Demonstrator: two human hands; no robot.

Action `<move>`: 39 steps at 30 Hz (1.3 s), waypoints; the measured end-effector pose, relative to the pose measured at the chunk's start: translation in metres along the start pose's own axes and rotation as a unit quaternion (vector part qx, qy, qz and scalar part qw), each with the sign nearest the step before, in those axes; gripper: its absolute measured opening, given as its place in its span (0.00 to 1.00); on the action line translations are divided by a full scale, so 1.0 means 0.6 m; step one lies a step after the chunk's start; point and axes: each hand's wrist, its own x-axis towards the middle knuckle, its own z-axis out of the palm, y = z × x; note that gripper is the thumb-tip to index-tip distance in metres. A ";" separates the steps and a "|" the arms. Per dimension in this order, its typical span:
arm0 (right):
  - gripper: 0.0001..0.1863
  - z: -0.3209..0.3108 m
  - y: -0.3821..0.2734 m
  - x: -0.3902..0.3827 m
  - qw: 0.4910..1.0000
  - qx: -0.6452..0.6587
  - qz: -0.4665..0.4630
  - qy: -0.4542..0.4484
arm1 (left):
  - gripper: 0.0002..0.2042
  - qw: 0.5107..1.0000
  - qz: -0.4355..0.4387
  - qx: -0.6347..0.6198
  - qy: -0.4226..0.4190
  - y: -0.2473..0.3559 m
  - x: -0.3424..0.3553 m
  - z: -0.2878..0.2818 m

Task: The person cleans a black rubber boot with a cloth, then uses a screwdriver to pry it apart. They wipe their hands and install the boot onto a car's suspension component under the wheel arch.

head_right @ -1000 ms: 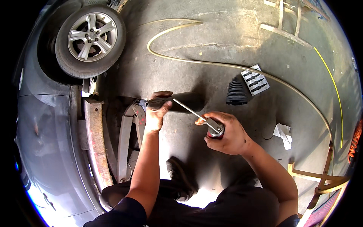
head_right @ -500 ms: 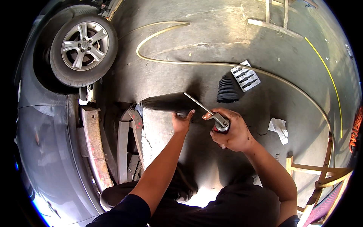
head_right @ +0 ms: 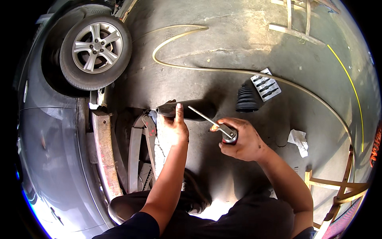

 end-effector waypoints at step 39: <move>0.23 -0.019 -0.007 -0.046 0.994 0.091 0.061 0.026 | 0.43 0.983 0.003 0.151 -0.105 -0.229 -0.097 0.044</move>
